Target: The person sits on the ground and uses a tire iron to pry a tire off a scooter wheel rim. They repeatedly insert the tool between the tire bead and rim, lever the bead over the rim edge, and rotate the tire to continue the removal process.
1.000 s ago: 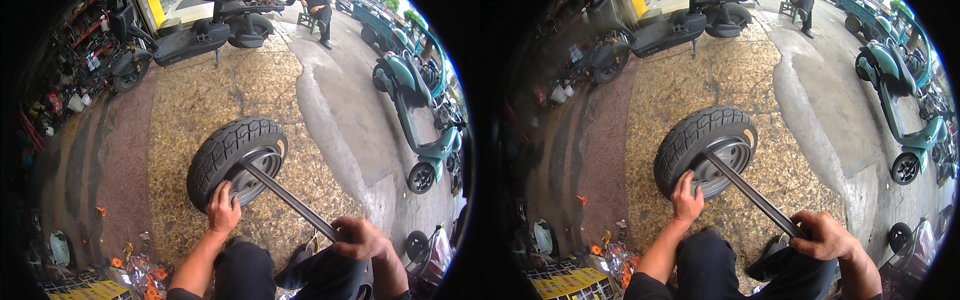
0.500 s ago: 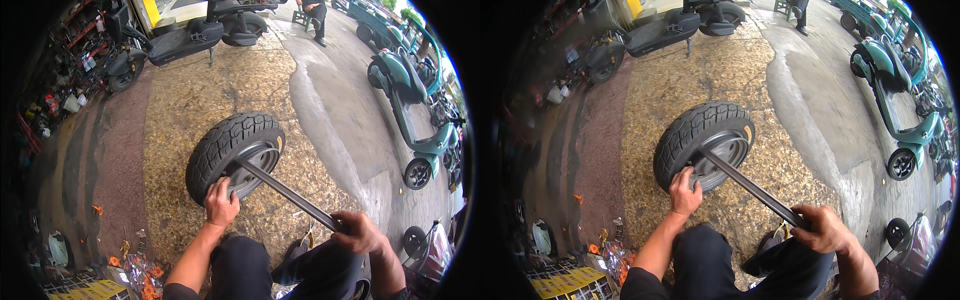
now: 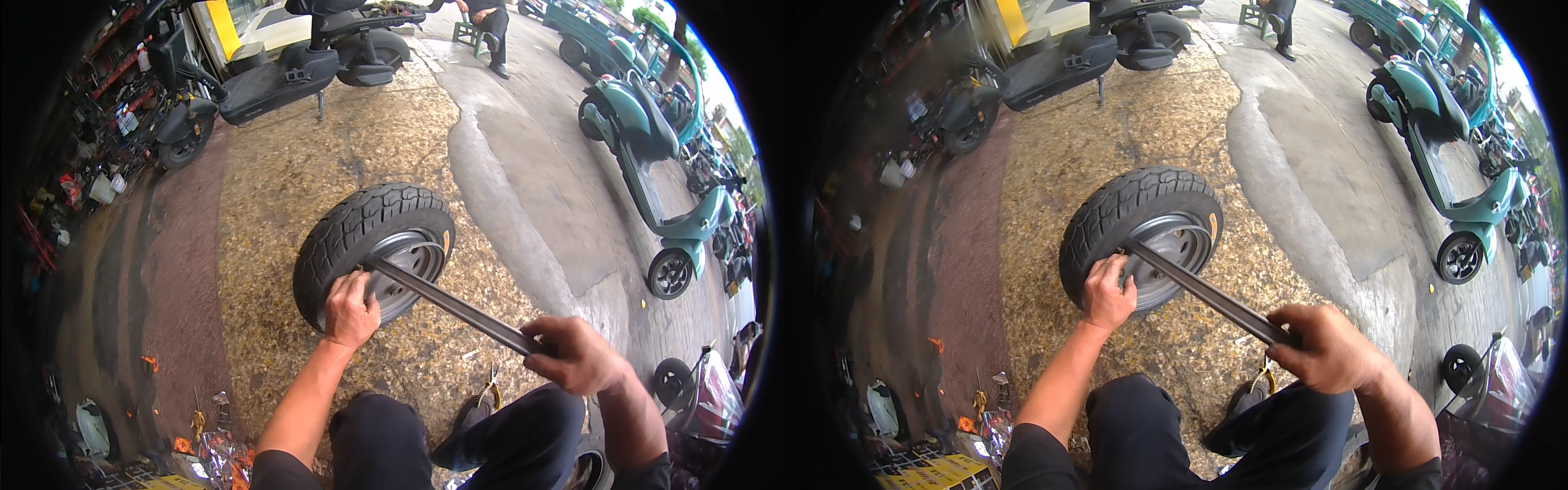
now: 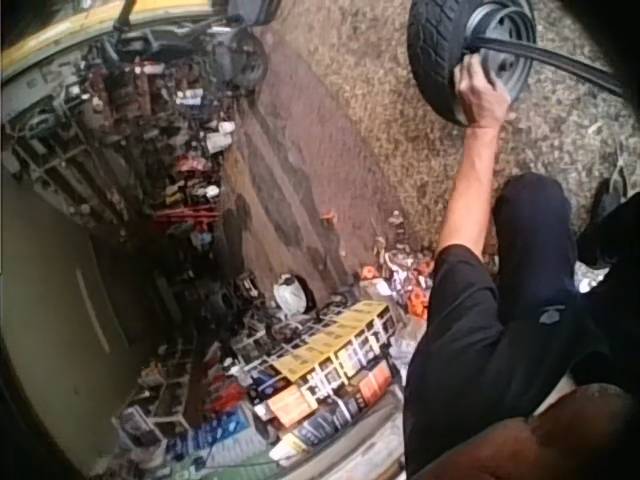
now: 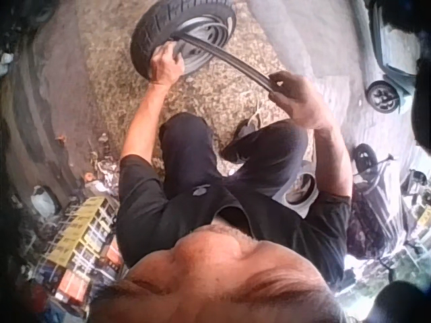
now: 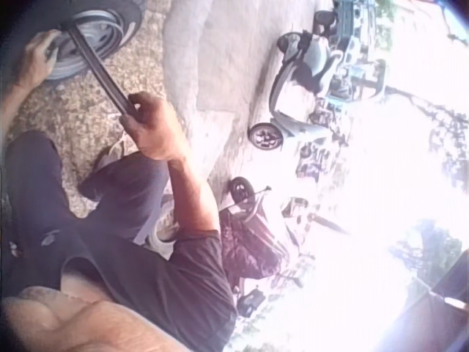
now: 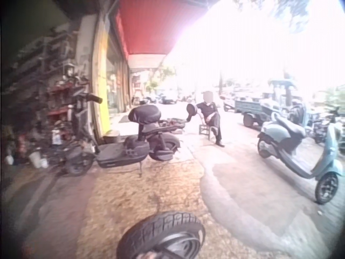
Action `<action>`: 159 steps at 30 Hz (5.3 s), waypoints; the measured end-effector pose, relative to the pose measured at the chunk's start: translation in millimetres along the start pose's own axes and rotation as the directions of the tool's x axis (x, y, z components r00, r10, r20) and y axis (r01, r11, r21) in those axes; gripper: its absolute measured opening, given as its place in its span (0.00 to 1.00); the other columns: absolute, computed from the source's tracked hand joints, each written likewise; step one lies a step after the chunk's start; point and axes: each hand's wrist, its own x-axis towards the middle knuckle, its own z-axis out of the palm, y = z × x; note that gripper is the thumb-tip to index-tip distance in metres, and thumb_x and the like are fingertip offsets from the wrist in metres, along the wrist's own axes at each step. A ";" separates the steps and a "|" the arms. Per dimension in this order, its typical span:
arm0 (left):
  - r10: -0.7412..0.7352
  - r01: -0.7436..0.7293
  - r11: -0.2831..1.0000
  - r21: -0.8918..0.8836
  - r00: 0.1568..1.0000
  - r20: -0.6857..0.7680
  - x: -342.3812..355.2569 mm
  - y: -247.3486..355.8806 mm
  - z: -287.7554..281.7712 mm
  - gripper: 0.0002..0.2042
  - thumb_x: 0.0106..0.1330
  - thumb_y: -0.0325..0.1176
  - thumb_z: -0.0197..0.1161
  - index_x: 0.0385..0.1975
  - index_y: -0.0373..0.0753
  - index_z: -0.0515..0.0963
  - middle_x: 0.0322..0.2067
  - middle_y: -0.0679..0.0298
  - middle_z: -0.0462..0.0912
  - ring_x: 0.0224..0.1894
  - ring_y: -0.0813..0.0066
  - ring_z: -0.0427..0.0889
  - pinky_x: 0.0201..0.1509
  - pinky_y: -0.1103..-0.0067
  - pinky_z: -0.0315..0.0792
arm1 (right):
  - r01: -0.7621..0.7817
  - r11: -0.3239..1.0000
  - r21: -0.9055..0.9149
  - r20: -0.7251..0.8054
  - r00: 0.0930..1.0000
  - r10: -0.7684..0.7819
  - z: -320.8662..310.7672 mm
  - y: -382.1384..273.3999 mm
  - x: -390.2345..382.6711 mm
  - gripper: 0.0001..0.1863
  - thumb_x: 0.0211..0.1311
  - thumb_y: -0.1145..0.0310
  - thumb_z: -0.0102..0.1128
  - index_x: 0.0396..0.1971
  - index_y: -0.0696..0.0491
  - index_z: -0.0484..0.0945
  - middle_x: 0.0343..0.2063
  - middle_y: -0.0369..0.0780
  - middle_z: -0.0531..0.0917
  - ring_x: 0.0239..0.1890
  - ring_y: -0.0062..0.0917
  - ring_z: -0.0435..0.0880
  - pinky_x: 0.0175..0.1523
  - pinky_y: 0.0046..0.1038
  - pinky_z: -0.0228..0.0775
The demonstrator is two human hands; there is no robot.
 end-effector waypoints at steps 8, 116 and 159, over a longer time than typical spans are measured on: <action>0.037 -0.038 0.999 -0.032 0.999 -0.007 20.2 -3.8 14.9 0.16 0.52 0.21 0.62 0.43 0.31 0.80 0.44 0.46 0.84 0.47 0.46 0.82 0.56 0.62 0.76 | -0.157 0.988 -0.005 -0.123 0.980 0.155 42.0 10.3 0.2 0.17 0.57 0.67 0.65 0.45 0.58 0.79 0.25 0.48 0.85 0.30 0.39 0.87 0.39 0.37 0.78; -0.544 0.727 -0.224 -0.649 0.460 0.702 38.7 155.2 3.3 0.13 0.70 0.34 0.56 0.47 0.33 0.69 0.21 0.64 0.69 0.18 0.73 0.71 0.21 0.72 0.72 | -0.535 0.838 -0.109 -0.356 0.808 0.469 185.0 378.1 104.8 0.27 0.49 0.59 0.68 0.45 0.62 0.74 0.35 0.57 0.84 0.43 0.55 0.83 0.52 0.50 0.75; -0.571 0.554 -0.153 -0.819 0.627 0.530 -6.7 154.4 58.4 0.03 0.63 0.23 0.51 0.33 0.31 0.67 0.17 0.61 0.74 0.12 0.73 0.74 0.14 0.74 0.67 | -0.140 0.833 -0.535 -0.112 0.989 0.095 17.0 -70.9 225.7 0.19 0.56 0.60 0.61 0.41 0.59 0.84 0.34 0.49 0.86 0.32 0.37 0.87 0.33 0.36 0.79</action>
